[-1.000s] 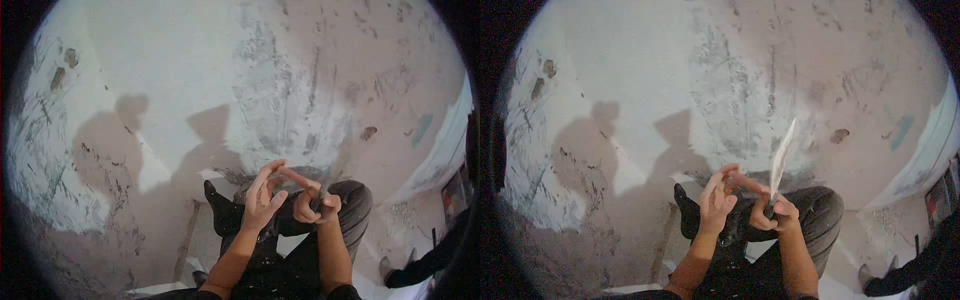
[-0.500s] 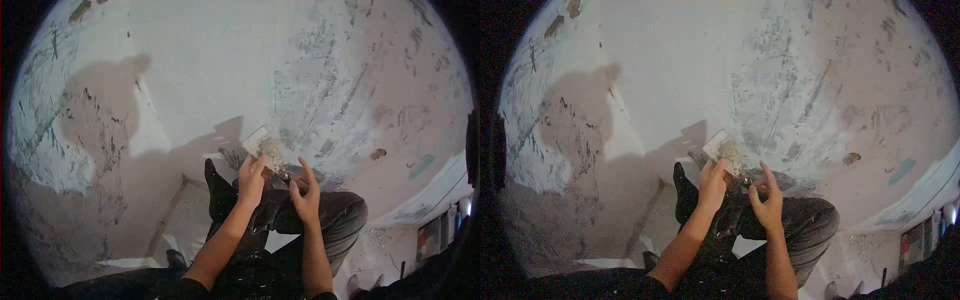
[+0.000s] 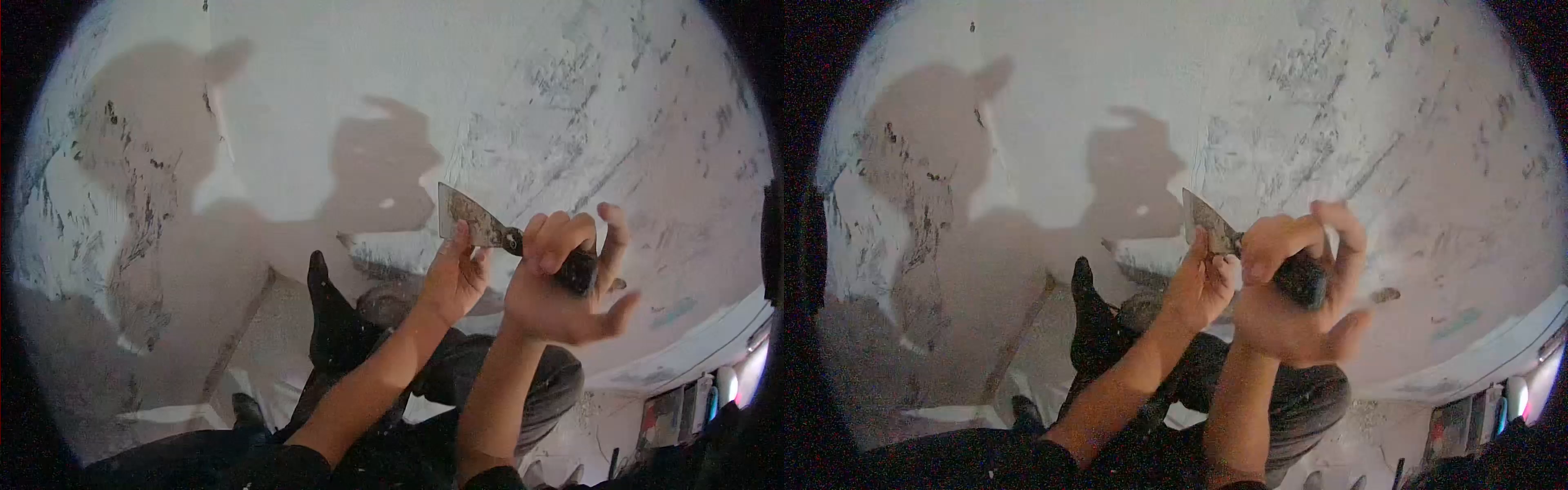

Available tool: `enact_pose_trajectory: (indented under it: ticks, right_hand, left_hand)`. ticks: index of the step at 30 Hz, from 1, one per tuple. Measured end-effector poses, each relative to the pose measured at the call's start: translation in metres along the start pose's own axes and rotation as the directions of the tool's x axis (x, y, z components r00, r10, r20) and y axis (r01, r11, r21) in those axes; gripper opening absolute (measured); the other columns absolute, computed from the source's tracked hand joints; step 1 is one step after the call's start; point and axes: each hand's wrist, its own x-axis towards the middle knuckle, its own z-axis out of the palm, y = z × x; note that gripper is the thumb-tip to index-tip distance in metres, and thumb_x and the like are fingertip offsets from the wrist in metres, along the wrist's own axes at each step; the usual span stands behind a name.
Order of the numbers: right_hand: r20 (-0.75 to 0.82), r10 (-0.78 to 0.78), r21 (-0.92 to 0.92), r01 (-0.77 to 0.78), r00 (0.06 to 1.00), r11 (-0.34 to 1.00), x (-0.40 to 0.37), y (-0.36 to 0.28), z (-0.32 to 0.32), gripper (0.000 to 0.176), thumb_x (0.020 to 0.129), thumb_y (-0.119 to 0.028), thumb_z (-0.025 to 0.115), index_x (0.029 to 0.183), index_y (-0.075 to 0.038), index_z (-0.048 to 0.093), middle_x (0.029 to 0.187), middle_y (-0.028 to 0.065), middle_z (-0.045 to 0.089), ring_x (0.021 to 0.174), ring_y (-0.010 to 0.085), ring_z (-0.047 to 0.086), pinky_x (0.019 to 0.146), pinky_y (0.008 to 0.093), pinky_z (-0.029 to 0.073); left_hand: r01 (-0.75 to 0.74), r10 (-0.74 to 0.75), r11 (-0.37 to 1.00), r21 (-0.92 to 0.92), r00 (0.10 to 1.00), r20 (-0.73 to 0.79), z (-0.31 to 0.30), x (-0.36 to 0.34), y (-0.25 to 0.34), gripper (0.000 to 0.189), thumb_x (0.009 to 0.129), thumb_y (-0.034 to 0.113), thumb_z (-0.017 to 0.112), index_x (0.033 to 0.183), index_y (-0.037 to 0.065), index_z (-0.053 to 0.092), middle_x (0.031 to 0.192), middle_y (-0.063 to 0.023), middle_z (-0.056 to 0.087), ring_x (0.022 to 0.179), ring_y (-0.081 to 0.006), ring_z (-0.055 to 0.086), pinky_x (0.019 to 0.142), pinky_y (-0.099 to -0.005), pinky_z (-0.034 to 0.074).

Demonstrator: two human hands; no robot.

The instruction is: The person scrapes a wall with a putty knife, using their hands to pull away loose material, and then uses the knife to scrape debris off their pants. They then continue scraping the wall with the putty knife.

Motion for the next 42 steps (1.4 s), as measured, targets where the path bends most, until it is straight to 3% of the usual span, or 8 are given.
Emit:
enact_pose_trajectory:
  ticks: [6,8,25,30,33,37,38,42]
  right_hand:
    - [-0.051,0.049,-0.151,-0.056,0.998,0.987,-0.014,0.023,-0.011,0.049,0.092,-0.050,0.042,0.058,-0.013,0.036,0.044,-0.0019,0.024,0.041,0.0111,0.020,0.044,0.0292,0.018]
    - [-0.405,-0.116,0.098,0.169,0.907,0.981,-0.019,0.014,-0.021,0.051,0.089,-0.043,0.046,0.050,-0.014,0.032,0.041,-0.0010,0.032,0.035,0.0103,0.028,0.038,0.0287,0.025]
    - [-0.124,-0.143,-0.302,0.100,0.982,0.948,-0.032,0.029,-0.024,0.042,0.084,-0.033,0.046,0.051,-0.019,0.025,0.042,-0.0038,0.018,0.038,0.0089,0.014,0.043,0.0277,0.016]
    - [0.025,-0.251,-0.516,0.228,0.968,0.826,-0.035,0.029,-0.036,0.030,0.081,-0.025,0.051,0.058,-0.010,0.038,0.043,0.0005,0.036,0.032,0.0142,0.032,0.040,0.0329,0.034]
    - [-0.087,-0.146,-0.236,0.122,0.985,0.964,-0.029,0.028,-0.019,0.040,0.082,-0.032,0.046,0.051,-0.017,0.026,0.041,-0.0043,0.021,0.036,0.0083,0.020,0.041,0.0267,0.019]
    - [-0.055,-0.379,-0.818,0.176,0.924,0.547,-0.042,0.031,-0.037,0.039,0.083,-0.030,0.045,0.051,-0.016,0.027,0.042,-0.0044,0.021,0.036,0.0081,0.018,0.041,0.0262,0.020]
    - [-0.052,-0.142,-0.209,0.128,0.989,0.970,-0.029,0.039,-0.024,0.038,0.084,-0.028,0.043,0.052,-0.016,0.027,0.041,-0.0041,0.020,0.036,0.0081,0.017,0.041,0.0270,0.020]
    - [-0.174,-0.307,-0.227,0.265,0.936,0.937,-0.030,0.023,-0.023,0.034,0.081,-0.022,0.047,0.052,-0.012,0.034,0.038,0.0005,0.029,0.029,0.0122,0.024,0.033,0.0282,0.023]
  left_hand:
    - [-0.005,-0.010,0.957,0.291,0.999,0.048,-0.017,-0.004,0.011,0.035,0.093,0.035,0.063,0.107,0.003,0.058,0.092,-0.0053,0.061,0.089,-0.0178,0.062,0.078,-0.0308,0.053]
    - [0.005,-0.010,0.937,0.350,1.000,0.012,-0.034,-0.015,0.016,0.036,0.097,0.038,0.054,0.105,0.003,0.059,0.088,-0.0044,0.062,0.086,-0.0183,0.060,0.078,-0.0329,0.049]
    - [-0.210,0.202,0.932,0.296,0.978,0.057,-0.036,-0.013,0.029,0.033,0.102,0.028,0.043,0.084,0.002,0.054,0.069,-0.0037,0.047,0.063,-0.0136,0.039,0.059,-0.0291,0.032]
    - [-0.256,0.244,0.907,0.336,0.967,0.079,-0.038,-0.014,0.030,0.033,0.102,0.029,0.043,0.082,0.005,0.052,0.072,-0.0033,0.048,0.062,-0.0126,0.039,0.058,-0.0279,0.032]
    - [-0.262,0.306,0.853,0.452,0.952,-0.024,-0.030,-0.014,0.027,0.034,0.100,0.033,0.046,0.077,0.008,0.048,0.066,-0.0010,0.044,0.057,-0.0111,0.036,0.058,-0.0281,0.031]
    - [-0.256,0.286,0.864,0.433,0.958,-0.005,-0.036,-0.014,0.028,0.034,0.100,0.033,0.047,0.077,0.008,0.048,0.066,-0.0010,0.045,0.058,-0.0105,0.037,0.057,-0.0277,0.031]
    - [-0.245,0.283,0.874,0.419,0.959,-0.030,-0.034,-0.014,0.028,0.033,0.100,0.032,0.047,0.077,0.008,0.048,0.066,-0.0009,0.046,0.058,-0.0104,0.038,0.057,-0.0276,0.031]
    - [-0.268,0.261,0.903,0.335,0.963,0.064,-0.038,-0.014,0.029,0.031,0.101,0.026,0.045,0.081,0.005,0.053,0.070,-0.0021,0.047,0.061,-0.0119,0.038,0.055,-0.0273,0.031]
